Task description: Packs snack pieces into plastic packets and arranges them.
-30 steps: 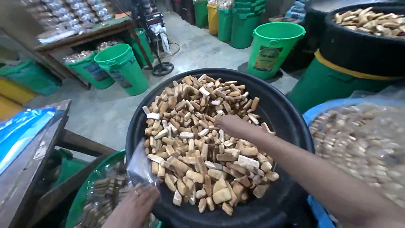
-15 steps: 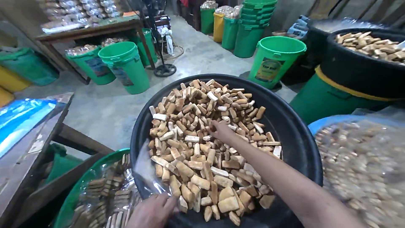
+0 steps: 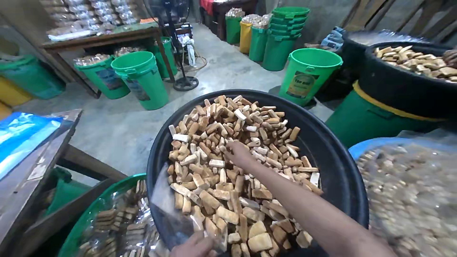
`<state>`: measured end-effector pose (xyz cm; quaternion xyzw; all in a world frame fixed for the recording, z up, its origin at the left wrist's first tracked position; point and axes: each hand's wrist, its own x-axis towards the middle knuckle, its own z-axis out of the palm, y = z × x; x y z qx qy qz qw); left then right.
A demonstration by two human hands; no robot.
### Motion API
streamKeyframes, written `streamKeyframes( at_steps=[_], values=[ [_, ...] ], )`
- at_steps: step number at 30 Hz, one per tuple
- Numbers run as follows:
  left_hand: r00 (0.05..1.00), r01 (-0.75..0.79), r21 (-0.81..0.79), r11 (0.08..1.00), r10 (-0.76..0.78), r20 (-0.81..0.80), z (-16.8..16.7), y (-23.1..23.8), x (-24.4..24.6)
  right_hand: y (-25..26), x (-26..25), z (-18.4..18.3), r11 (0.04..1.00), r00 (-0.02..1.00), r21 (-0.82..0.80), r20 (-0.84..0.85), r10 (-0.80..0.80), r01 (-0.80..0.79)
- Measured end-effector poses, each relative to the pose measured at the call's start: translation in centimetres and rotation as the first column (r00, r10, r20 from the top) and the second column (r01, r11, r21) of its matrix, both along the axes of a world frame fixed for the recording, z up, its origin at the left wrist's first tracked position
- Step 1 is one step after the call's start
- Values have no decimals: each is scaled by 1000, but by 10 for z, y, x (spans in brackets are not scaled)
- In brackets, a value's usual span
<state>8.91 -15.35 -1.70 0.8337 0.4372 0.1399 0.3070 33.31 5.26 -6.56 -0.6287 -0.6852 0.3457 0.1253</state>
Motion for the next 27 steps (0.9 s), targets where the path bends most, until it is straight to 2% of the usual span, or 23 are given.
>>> streamKeyframes(
  at_steps=[3,5,6,8,10,12,13,15,17,18,19,20,22,24,26,27],
  values=[
    [953,-110,-247,963,173,249,-4,7,-16,0,16,13,998,993,-38,-107,-50,46],
    [863,-203,-361,910,340,374,-5,6,-27,-16,40,27,998,985,-52,-173,25,-34],
    [787,-257,-399,880,430,441,-2,7,-29,-29,53,35,994,981,-59,-178,82,-94],
    [601,-277,-464,841,528,600,10,13,-28,-62,77,45,968,969,-80,-82,233,-239],
    [439,-269,-467,842,539,719,27,27,-15,-94,89,40,927,928,-139,90,361,-347],
    [394,-314,-359,879,465,793,37,48,6,-119,89,29,911,891,-211,220,398,-355],
    [415,-366,-262,893,409,813,39,61,19,-127,88,24,918,892,-208,240,384,-339],
    [558,-477,68,876,242,794,40,84,43,-137,90,21,940,915,-134,223,337,-314],
    [736,-515,459,724,99,670,41,102,66,-146,93,19,962,939,-25,209,272,-273],
    [820,-465,591,659,68,569,43,107,76,-149,95,14,964,946,21,201,255,-264],
    [887,-387,669,634,58,459,45,111,87,-151,96,10,968,952,15,187,244,-251],
    [947,-279,699,659,67,315,46,114,99,-152,98,11,975,964,-10,147,220,-221],
    [999,-47,594,803,40,26,36,121,126,-152,104,17,989,995,112,-1,100,-99],
    [989,111,334,936,-71,-129,19,126,148,-151,109,32,976,977,201,-209,-38,81],
    [988,152,157,976,-146,-48,1,126,164,-151,111,36,945,925,269,-373,-78,188],
    [988,153,71,986,-154,13,-3,126,170,-152,112,36,934,912,286,-401,-84,212]
  ],
)
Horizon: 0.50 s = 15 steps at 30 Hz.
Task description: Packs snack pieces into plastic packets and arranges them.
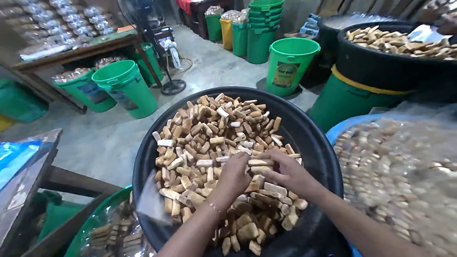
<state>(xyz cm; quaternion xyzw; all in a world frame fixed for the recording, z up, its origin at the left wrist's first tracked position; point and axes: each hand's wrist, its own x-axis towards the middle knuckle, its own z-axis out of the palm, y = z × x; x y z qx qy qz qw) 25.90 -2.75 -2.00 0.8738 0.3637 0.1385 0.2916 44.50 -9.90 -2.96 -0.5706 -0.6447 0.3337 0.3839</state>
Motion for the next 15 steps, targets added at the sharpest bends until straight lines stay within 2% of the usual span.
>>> streamKeyframes(
  at_steps=[2,4,7,8,9,11,13,15],
  values=[
    [998,22,-136,991,-14,61,-1,0,7,-1,0,-1,999,998,20,52,-36,35],
    [998,60,-171,983,-54,37,-5,-2,11,-4,-8,2,998,974,40,219,-60,52],
    [999,26,-153,988,-23,24,-13,-10,12,-6,-26,-10,976,831,216,546,-108,-15],
    [1000,-1,-129,992,4,20,-12,-13,11,-5,-30,-9,981,796,190,599,-88,-35],
    [999,-28,-93,995,30,22,-12,-15,10,-4,-33,-2,994,790,104,612,-36,-35],
    [996,-80,-35,996,82,37,-6,-17,7,4,-35,23,989,852,-144,516,91,-19],
    [986,-102,47,994,95,135,1,-16,4,19,-31,36,988,912,-153,402,84,-24],
    [943,-80,227,971,0,332,9,-17,2,33,-36,40,998,931,-57,364,36,-16]
  ],
)
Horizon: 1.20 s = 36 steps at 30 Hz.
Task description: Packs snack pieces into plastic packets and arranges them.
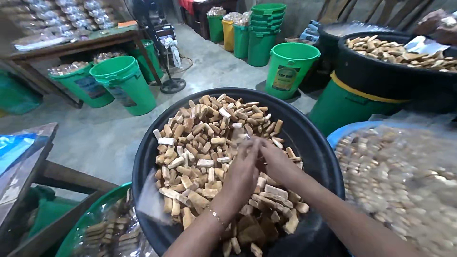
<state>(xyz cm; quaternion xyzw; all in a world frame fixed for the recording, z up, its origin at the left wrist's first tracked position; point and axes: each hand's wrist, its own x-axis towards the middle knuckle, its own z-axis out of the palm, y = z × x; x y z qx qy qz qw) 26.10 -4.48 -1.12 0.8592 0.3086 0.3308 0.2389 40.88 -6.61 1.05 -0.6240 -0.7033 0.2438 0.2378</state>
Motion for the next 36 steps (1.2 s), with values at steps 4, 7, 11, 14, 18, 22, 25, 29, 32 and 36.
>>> streamKeyframes(
  at_steps=[4,7,11,14,18,22,25,29,32,36],
  values=[
    [893,-83,94,992,32,450,15,33,-39,21,-15,18,933,994,346,-4,107,-99],
    [781,-56,-419,906,301,547,18,65,-76,34,-30,38,873,970,438,-1,241,-216],
    [609,47,-685,727,523,596,10,79,-78,55,-62,33,848,903,329,40,428,-416],
    [439,-208,-746,633,742,507,1,96,-99,83,-65,3,955,978,217,3,207,-203],
    [269,-231,-829,510,852,449,-13,110,-107,129,-65,-76,990,912,-131,397,104,-56],
    [211,-137,-870,473,872,441,-15,113,-107,139,-50,-79,992,958,48,267,103,-120],
    [178,-114,-889,444,889,421,-12,110,-104,109,-40,-36,929,993,369,-98,63,-23],
    [302,-146,-854,500,844,442,-6,100,-88,81,-45,-14,705,933,698,-323,158,122],
    [448,-138,-817,560,771,453,-2,83,-73,85,-59,-24,658,945,753,-230,234,21],
    [406,-117,-765,633,734,545,3,81,-82,98,-72,-27,727,883,678,-272,384,-108]
  ],
)
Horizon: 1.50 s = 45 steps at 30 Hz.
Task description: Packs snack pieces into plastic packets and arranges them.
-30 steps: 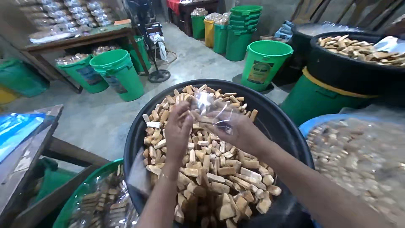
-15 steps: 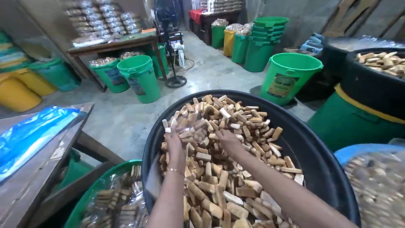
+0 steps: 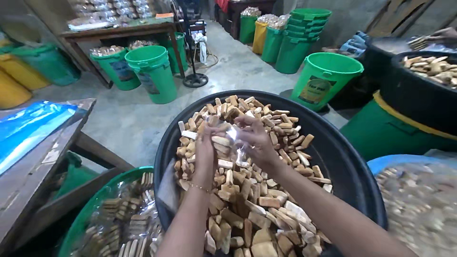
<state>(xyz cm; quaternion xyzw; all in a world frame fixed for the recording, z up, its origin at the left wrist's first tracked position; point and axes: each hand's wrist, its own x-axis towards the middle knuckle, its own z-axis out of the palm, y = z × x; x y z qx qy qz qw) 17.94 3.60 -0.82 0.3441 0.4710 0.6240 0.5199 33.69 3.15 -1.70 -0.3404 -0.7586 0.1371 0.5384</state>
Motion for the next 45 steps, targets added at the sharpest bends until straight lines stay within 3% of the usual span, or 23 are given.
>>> streamKeyframes(
  at_steps=[2,3,5,6,8,10,13,15,17,19,22,24,27,32,35,38,40,42,44,45],
  values=[
    [991,-127,26,992,126,41,-2,11,-16,11,1,-4,989,994,-119,77,-79,88],
    [982,-180,16,984,178,61,-4,16,-24,16,-1,-8,954,969,-257,230,-92,151],
    [963,-241,-34,970,244,111,-3,21,-31,33,-13,-23,799,835,-539,543,87,268],
    [957,-261,-51,964,265,115,-2,22,-31,38,-20,-33,749,769,-581,620,155,317],
    [957,-262,-62,963,267,116,0,23,-29,39,-30,-49,752,740,-558,658,142,352],
    [961,-234,-71,970,242,134,-2,24,-28,37,-24,-50,787,755,-524,646,118,326],
    [953,-214,-110,971,233,194,-4,25,-29,25,-1,-19,750,781,-572,613,121,333],
    [945,-195,-135,971,223,238,-5,26,-30,6,24,-1,761,924,-607,381,25,229],
    [940,-165,-172,971,207,271,-4,24,-25,-16,45,17,771,1000,-636,14,-22,26],
    [946,-123,-194,973,174,273,-2,19,-17,-39,51,32,860,985,-508,-168,-49,-44],
    [962,-32,-157,987,73,263,4,6,-2,-57,46,35,990,986,-31,-90,-138,135],
    [980,57,-70,996,-43,193,3,-2,7,-49,38,28,944,972,234,-41,-231,234],
    [962,214,36,976,-217,165,5,-11,15,-34,31,20,896,942,321,32,-334,307],
    [878,375,106,921,-390,278,18,-20,12,-37,26,34,963,933,102,243,-267,249],
    [922,321,108,941,-336,192,19,-18,5,-38,16,45,982,916,92,355,-189,168],
    [957,222,190,956,-251,143,13,-10,-15,-27,9,47,995,981,-1,170,-94,96],
    [974,114,218,969,-153,170,11,-1,-29,-15,1,40,983,995,-155,24,-93,96],
    [973,3,203,979,-50,227,11,7,-38,-5,-8,21,892,988,-437,144,-57,115],
    [956,-28,210,977,-35,292,10,11,-42,6,-24,-7,718,903,-677,397,167,165],
    [953,-15,207,978,-49,300,10,11,-41,10,-33,-20,672,831,-715,482,278,190]
  ],
)
